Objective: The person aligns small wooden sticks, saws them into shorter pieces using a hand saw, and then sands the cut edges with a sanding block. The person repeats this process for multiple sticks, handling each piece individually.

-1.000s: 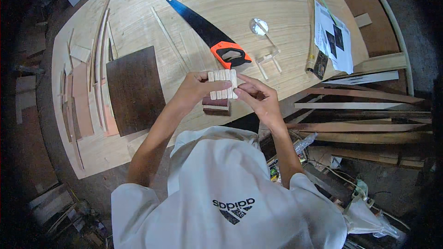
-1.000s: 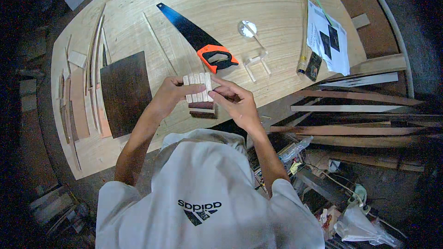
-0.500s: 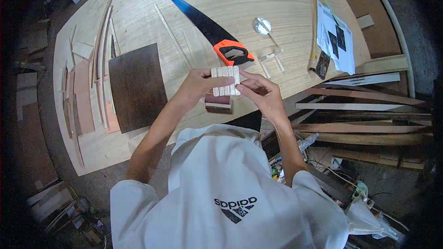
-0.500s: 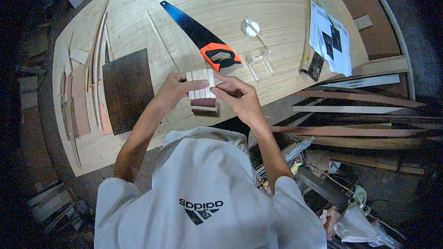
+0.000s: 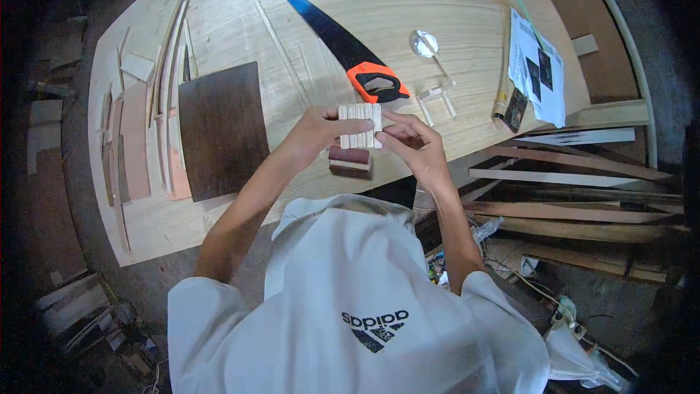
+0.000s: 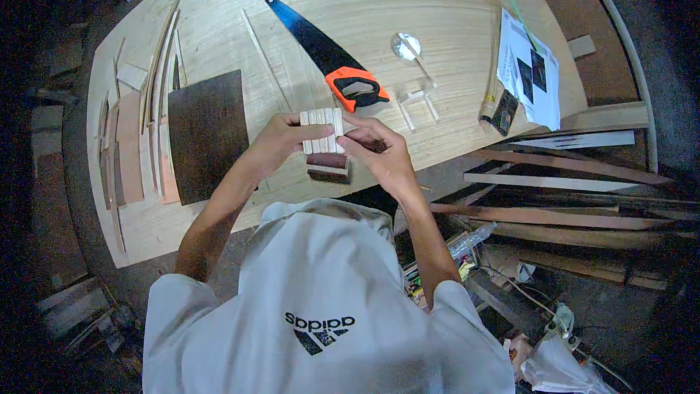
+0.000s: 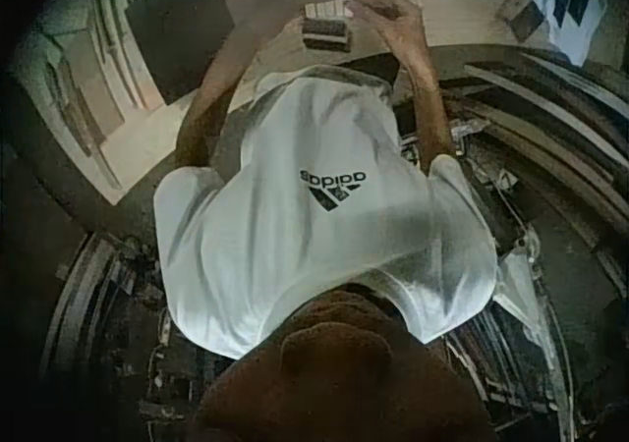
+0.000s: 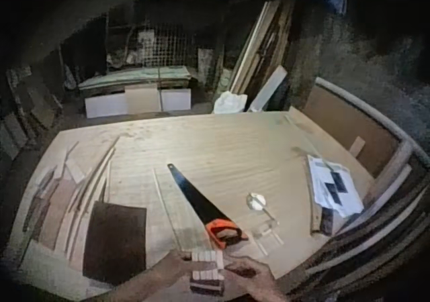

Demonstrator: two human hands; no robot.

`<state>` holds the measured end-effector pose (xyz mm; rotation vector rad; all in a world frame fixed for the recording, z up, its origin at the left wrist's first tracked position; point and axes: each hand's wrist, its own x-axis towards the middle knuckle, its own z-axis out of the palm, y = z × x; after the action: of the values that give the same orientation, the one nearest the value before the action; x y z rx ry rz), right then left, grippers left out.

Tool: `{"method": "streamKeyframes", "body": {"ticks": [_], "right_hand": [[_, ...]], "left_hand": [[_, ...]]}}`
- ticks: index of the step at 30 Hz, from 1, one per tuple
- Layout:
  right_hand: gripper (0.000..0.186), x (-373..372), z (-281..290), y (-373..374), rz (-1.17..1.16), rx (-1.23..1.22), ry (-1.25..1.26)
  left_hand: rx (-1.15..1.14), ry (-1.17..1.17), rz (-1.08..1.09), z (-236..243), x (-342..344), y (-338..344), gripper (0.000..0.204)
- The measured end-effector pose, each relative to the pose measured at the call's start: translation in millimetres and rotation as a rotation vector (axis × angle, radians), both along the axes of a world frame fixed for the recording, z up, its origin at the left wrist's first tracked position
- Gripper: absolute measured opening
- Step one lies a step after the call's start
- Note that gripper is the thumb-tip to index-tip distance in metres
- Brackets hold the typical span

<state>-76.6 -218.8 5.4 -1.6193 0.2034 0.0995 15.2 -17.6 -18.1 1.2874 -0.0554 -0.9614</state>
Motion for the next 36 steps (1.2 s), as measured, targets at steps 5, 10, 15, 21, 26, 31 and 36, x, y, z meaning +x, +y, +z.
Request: {"method": "streamKeyframes", "body": {"ticks": [5,10,15,21,26,31,36], "right_hand": [[0.041,0.4,-7.0,-0.1,0.000,0.038,0.015],[0.041,0.5,-13.0,-1.2,0.009,-0.001,0.009],[0.042,-1.0,-17.4,0.8,-0.006,0.122,0.054],[0.044,-6.1,-21.2,6.0,-0.019,0.021,0.037],[0.044,-13.5,-19.9,6.9,-0.004,0.132,0.081],[0.043,-16.0,-31.7,0.1,-0.038,0.273,0.094],[0.042,5.3,-46.5,-4.7,-0.051,0.308,0.132]], "left_hand": [[-0.006,0.026,0.013,-2.1,-1.0,-0.3,0.035],[-0.036,0.047,0.032,-10.4,-1.9,1.0,0.037],[-0.073,0.058,0.045,-6.1,-5.1,1.5,0.038],[0.034,-0.020,0.087,-4.0,-15.6,5.3,0.038],[0.042,-0.032,0.150,-18.3,-27.5,5.2,0.033],[0.024,-0.013,0.150,-20.4,-31.3,-6.1,0.032],[-0.033,0.001,0.139,-49.4,-10.6,-12.0,0.033]]}}
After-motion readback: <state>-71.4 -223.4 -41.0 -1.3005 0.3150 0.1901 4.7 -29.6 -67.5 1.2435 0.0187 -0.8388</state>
